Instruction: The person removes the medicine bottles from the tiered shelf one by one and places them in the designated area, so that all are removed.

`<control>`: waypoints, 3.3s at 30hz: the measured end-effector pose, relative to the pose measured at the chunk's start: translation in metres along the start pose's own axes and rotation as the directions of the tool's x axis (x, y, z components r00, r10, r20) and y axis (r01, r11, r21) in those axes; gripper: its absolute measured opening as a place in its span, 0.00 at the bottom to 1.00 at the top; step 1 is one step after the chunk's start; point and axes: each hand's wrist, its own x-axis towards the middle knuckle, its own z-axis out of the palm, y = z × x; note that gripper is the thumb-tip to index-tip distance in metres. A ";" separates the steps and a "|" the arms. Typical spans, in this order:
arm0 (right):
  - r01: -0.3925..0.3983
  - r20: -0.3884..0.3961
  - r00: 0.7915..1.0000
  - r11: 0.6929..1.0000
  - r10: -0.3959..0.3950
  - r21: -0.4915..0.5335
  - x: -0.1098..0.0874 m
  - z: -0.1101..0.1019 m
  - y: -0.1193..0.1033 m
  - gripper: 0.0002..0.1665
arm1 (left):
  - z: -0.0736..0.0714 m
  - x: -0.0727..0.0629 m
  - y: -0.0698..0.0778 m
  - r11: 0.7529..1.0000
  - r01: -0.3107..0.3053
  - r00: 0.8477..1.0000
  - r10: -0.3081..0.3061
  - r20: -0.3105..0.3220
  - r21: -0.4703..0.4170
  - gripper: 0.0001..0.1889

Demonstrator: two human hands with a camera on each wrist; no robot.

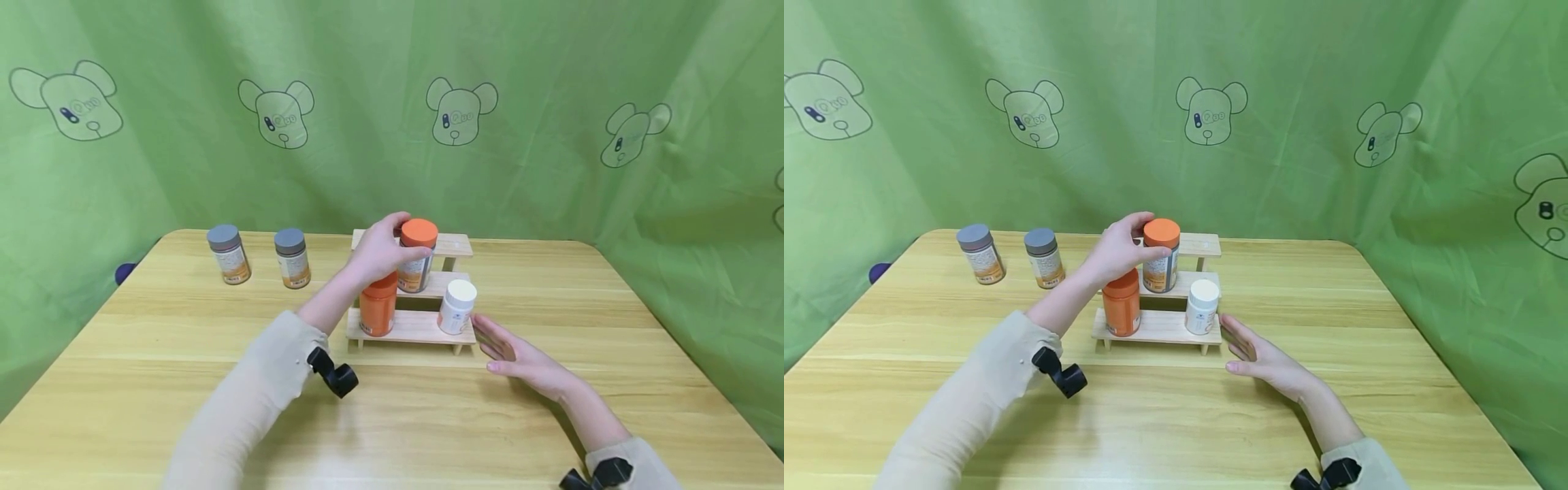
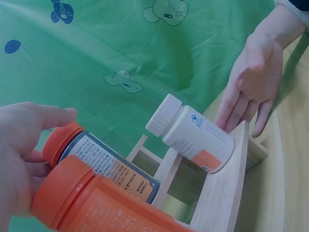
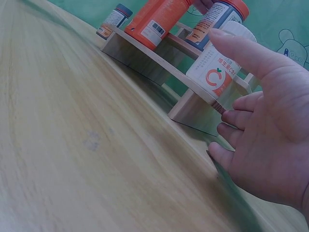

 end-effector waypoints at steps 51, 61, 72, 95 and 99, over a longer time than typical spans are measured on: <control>0.039 0.013 0.999 0.999 -0.039 0.024 -0.001 0.001 0.002 0.46 | -0.031 0.000 0.021 0.996 -0.066 0.979 0.054 -0.196 -0.056 0.30; 0.038 0.022 0.999 0.999 -0.038 0.029 0.000 0.000 0.001 0.45 | -0.056 -0.009 0.024 0.994 -0.098 0.967 0.084 -0.241 -0.047 0.31; 0.039 0.022 0.999 0.999 -0.040 0.030 0.001 0.000 0.001 0.45 | -0.087 -0.023 0.008 0.997 -0.071 0.950 0.058 -0.308 -0.033 0.31; 0.120 0.103 0.987 0.990 -0.127 0.069 0.001 -0.001 0.002 0.46 | -0.123 -0.068 -0.053 0.999 0.035 0.940 -0.023 -0.341 0.028 0.32; 0.120 0.096 0.987 0.990 -0.126 0.067 0.000 -0.001 0.002 0.45 | -0.130 -0.078 -0.065 0.999 0.035 0.936 -0.026 -0.350 0.020 0.33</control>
